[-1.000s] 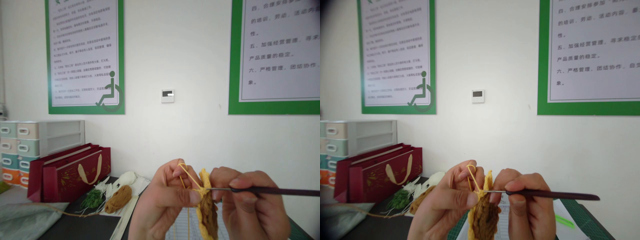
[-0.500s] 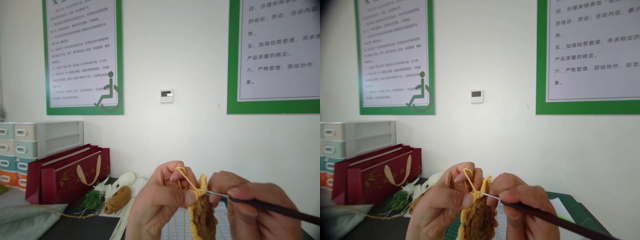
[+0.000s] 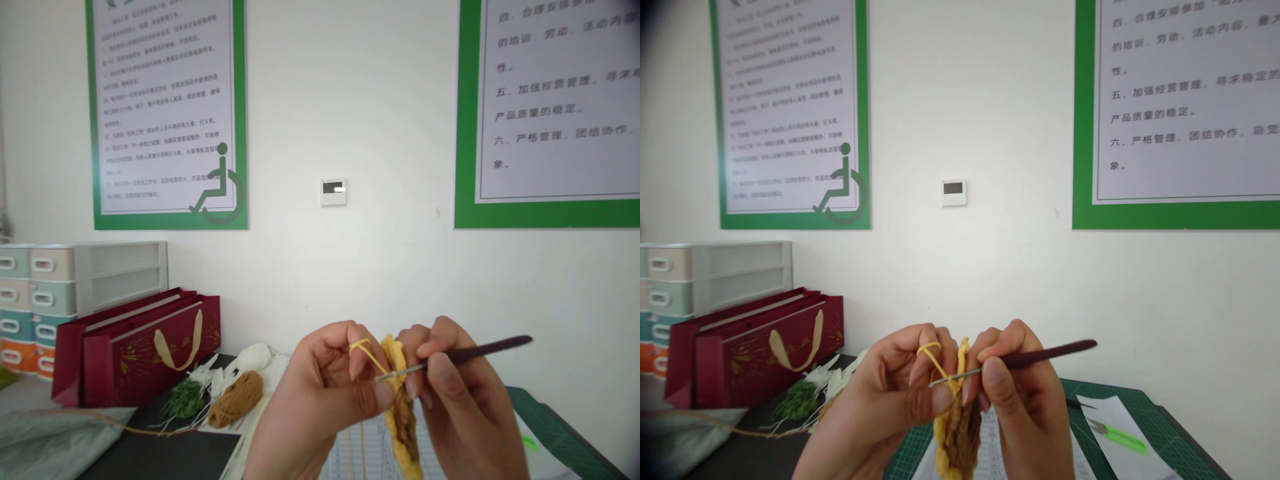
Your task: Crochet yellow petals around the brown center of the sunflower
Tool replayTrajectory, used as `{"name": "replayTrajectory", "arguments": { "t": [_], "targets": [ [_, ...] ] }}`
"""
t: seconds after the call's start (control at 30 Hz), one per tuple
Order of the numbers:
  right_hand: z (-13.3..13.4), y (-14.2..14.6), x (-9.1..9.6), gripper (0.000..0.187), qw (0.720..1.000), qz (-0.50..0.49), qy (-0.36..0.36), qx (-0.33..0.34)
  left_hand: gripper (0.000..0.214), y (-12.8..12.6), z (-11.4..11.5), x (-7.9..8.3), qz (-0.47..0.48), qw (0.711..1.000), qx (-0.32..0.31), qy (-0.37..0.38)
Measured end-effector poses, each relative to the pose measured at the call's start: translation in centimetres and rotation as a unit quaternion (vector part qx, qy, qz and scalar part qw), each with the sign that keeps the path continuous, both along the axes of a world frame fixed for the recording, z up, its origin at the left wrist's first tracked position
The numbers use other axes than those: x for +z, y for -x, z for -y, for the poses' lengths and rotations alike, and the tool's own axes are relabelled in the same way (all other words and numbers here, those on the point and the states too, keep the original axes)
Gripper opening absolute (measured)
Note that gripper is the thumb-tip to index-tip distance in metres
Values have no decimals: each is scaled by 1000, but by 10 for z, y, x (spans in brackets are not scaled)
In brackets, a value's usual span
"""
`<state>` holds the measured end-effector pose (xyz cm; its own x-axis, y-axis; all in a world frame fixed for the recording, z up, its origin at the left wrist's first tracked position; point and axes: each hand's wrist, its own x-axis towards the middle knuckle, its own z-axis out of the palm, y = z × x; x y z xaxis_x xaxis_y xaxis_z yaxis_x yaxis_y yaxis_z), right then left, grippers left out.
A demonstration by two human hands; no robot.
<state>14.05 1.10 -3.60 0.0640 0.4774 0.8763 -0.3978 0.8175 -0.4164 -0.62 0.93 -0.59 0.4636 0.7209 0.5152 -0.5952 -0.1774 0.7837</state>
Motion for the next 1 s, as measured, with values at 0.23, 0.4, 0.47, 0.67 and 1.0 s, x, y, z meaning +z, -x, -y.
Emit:
{"name": "replayTrajectory", "arguments": {
  "t": [0.23, 0.4, 0.47, 0.67, 1.0],
  "targets": [
    [-2, -15, 4, 18, 956, 107, -152, -228, 40, -2, 2, 1, 8, 999, 35, 21],
    [-1, -22, 5, 37, 841, 158, -318, -407, 44, -5, 0, -1, 14, 999, 40, 29],
    [-4, -17, 1, 40, 827, 112, -339, -435, 43, -6, -2, -1, 14, 998, 3, 58],
    [-9, -3, -1, 7, 936, 36, -199, -288, 39, -6, -7, 0, 19, 994, -56, 97],
    [-10, -14, 6, 4, 946, 87, -201, -240, 39, -3, -5, -1, 21, 999, -34, 37]
  ]
}}
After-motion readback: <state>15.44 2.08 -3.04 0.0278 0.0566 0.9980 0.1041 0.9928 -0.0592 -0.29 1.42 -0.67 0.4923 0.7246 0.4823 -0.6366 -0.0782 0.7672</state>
